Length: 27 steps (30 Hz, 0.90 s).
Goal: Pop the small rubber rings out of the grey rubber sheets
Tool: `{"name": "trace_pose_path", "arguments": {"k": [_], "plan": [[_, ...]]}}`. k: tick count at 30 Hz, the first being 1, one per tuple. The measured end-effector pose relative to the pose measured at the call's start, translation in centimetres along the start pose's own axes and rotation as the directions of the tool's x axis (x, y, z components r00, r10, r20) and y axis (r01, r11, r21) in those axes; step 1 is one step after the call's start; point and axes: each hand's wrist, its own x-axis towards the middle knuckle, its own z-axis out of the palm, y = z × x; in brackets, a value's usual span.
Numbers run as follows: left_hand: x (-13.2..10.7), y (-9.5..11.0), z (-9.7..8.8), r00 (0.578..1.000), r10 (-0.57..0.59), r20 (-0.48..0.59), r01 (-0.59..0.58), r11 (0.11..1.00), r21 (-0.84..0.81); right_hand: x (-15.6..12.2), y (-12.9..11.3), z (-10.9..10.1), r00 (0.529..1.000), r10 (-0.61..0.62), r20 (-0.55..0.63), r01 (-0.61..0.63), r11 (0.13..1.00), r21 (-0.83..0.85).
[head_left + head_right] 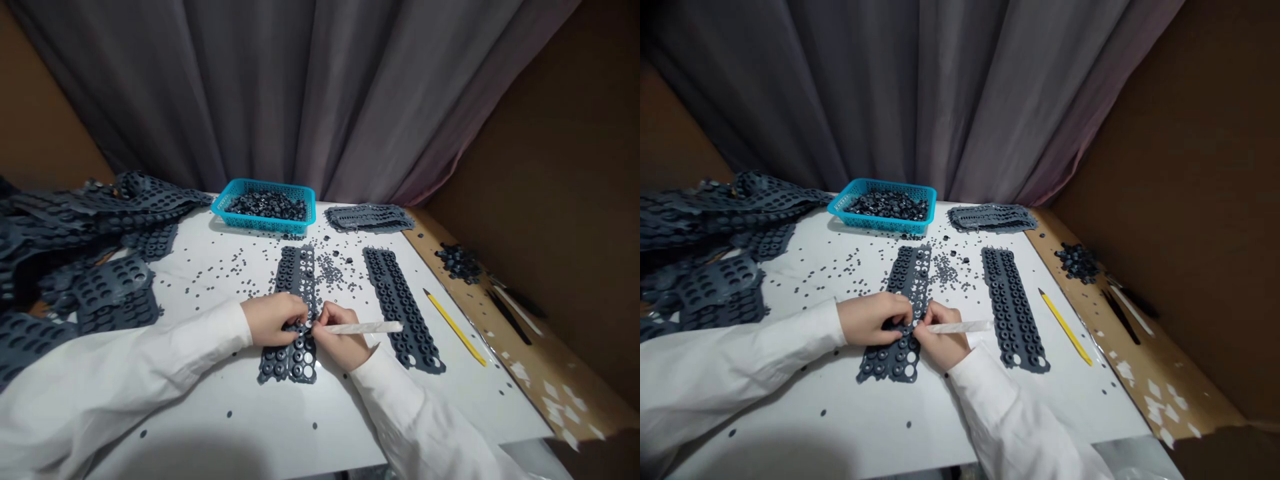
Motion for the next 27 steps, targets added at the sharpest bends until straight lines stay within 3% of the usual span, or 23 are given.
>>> {"name": "trace_pose_path", "arguments": {"k": [2,5,9,11,14,16,18,20,22,24,25,27], "plan": [[0.4,0.3,0.0,0.993,0.074,0.087,-0.089,0.978,0.191,0.0,-0.1,0.0,1.0,0.001,0.002,-0.001,1.0,-0.021],[0.8,0.5,0.1,0.973,0.131,0.188,-0.19,0.92,0.342,0.0,-0.1,0.0,1.0,0.003,-0.003,-0.003,0.999,-0.039],[0.5,-0.4,1.0,0.965,0.201,0.166,-0.255,0.857,0.447,0.0,0.0,0.1,1.0,-0.01,-0.006,0.009,0.999,-0.049],[0.0,-1.1,1.6,0.969,0.227,0.094,-0.246,0.888,0.387,0.0,0.1,0.2,1.0,-0.007,0.005,0.007,0.999,-0.05],[-0.8,-1.8,1.9,0.973,0.224,-0.054,-0.216,0.969,0.119,0.1,0.3,0.2,0.999,-0.003,0.033,0.005,0.998,-0.057],[-1.1,-2.0,1.4,0.967,0.086,-0.241,-0.105,0.992,-0.066,0.0,0.4,0.2,0.999,0.0,0.04,0.002,0.998,-0.059],[-1.3,-2.1,0.5,0.9,-0.149,-0.41,0.038,0.963,-0.267,0.0,0.4,0.1,1.0,0.006,0.03,-0.005,0.998,-0.055],[-1.4,-2.0,-0.4,0.83,-0.377,-0.41,0.114,0.835,-0.538,-0.2,0.4,0.0,1.0,0.011,0.02,-0.01,0.999,-0.033],[-1.5,-1.8,-0.8,0.815,-0.521,-0.253,0.127,0.586,-0.8,-0.4,0.4,0.0,1.0,0.011,0.006,-0.011,1.0,0.021],[-1.7,-1.4,-0.6,0.818,-0.572,-0.064,0.143,0.31,-0.94,-0.7,0.3,0.0,1.0,0.014,-0.009,-0.014,0.996,0.084],[-1.8,-1.1,-0.4,0.823,-0.568,0.01,0.158,0.212,-0.964,-0.8,0.2,0.0,1.0,0.018,-0.013,-0.016,0.994,0.108],[-1.9,-0.5,0.2,0.845,-0.524,0.11,0.212,0.138,-0.967,-1.1,0.1,0.0,1.0,0.023,-0.01,-0.021,0.991,0.131]]}}
